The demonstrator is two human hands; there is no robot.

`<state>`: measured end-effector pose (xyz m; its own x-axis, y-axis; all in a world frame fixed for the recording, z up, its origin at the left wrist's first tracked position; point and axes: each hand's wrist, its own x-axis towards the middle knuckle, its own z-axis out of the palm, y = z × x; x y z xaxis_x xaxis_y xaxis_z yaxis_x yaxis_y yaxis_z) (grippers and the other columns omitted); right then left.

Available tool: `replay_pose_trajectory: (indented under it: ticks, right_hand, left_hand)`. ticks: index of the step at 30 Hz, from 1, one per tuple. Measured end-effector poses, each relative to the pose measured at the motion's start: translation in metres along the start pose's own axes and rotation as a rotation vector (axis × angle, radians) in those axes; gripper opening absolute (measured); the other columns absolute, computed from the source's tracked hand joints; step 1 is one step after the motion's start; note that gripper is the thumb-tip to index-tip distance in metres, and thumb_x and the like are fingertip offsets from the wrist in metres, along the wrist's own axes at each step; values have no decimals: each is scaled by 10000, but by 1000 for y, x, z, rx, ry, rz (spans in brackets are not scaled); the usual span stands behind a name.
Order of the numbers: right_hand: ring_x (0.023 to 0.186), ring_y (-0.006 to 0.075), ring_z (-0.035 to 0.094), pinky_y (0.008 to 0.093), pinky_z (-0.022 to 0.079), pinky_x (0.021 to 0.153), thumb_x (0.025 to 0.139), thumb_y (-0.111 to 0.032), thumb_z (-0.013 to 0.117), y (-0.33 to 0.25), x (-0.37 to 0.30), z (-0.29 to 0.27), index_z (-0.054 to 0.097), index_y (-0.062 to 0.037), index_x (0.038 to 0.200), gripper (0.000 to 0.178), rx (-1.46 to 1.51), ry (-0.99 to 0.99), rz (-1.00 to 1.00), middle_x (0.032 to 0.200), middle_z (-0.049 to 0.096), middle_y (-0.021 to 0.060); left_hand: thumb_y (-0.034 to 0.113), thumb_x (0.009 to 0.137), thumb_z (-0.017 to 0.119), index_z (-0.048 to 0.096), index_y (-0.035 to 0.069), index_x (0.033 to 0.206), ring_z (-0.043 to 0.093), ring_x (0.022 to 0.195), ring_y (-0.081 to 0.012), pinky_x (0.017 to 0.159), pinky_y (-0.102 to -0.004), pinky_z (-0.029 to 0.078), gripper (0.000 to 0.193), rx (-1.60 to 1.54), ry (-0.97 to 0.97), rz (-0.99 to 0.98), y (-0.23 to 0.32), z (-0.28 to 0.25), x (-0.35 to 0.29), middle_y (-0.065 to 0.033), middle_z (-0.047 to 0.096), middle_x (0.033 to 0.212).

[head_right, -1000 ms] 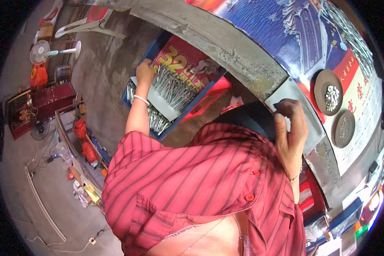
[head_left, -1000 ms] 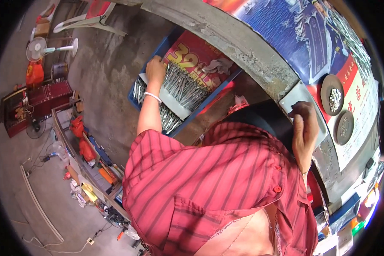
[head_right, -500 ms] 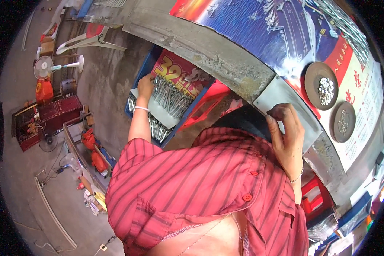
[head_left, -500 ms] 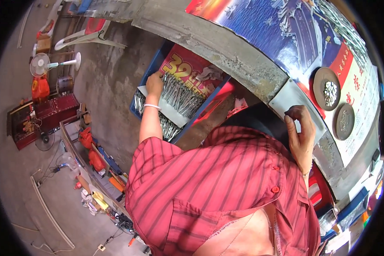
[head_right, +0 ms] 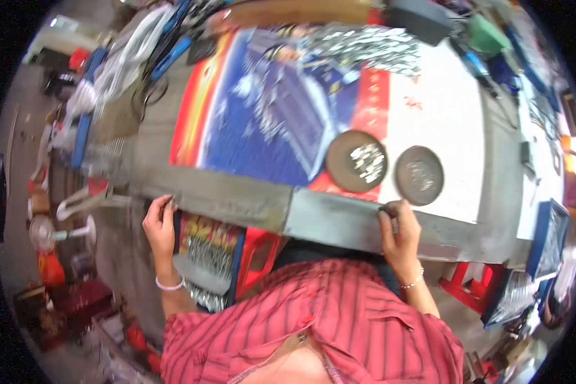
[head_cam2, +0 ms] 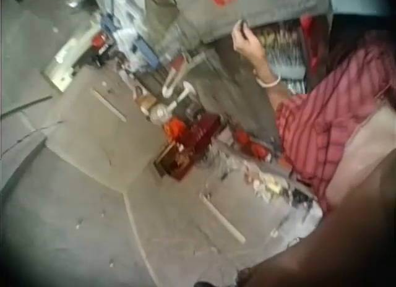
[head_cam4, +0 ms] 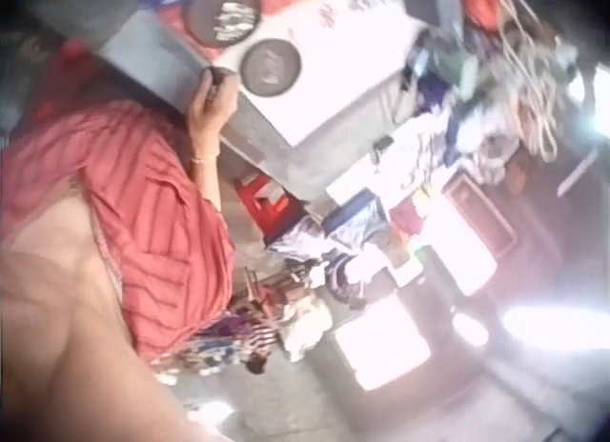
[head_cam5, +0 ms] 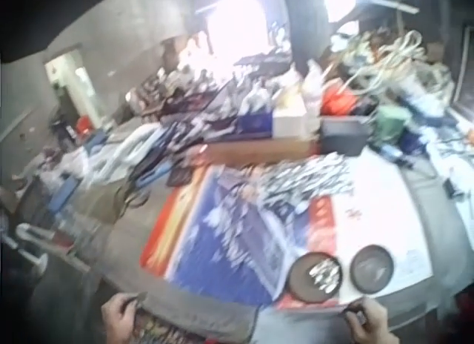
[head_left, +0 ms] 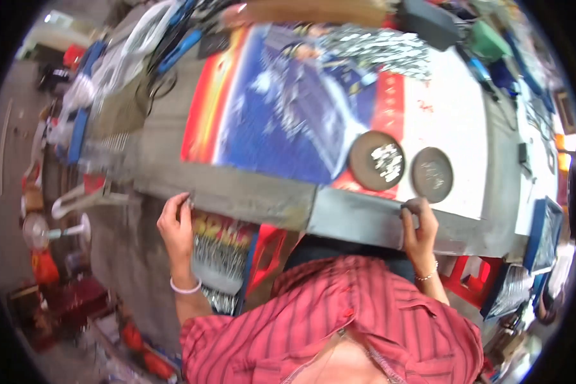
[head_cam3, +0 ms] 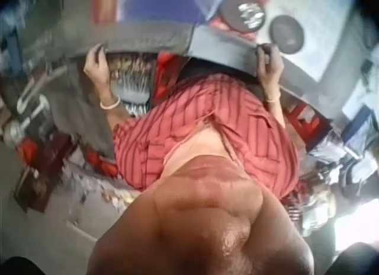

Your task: Manually assembling small hardware components at a workbench in a factory setting.

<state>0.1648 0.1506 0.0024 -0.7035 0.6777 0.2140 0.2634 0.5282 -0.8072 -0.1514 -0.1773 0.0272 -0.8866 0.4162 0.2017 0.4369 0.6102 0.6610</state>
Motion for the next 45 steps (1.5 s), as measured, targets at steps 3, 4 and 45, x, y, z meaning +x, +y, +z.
replay_pose_trajectory:
  ticks: [3,4,45]
  right_hand:
    - [697,286,516,327,437,662,837,10,560,27,-18,-13,519,20,863,50,-76,153,26,800,518,151]
    - [698,288,516,328,437,661,841,5,558,33,-26,-19,520,18,864,46,-94,177,73,802,518,152]
    - [762,332,524,404,425,691,792,-26,605,66,-51,-28,541,-13,867,99,-249,281,55,843,562,160]
  left_hand:
    - [-16,830,576,632,-9,963,645,801,-254,730,-324,496,145,-48,-144,294,76,42,36,-151,644,875]
    - [-14,830,575,630,-11,961,643,803,-278,729,-328,494,142,-44,-178,422,98,59,50,-158,640,872]
    - [114,805,606,594,29,924,561,809,-318,731,-381,428,146,-159,-421,962,190,307,205,-141,562,841]
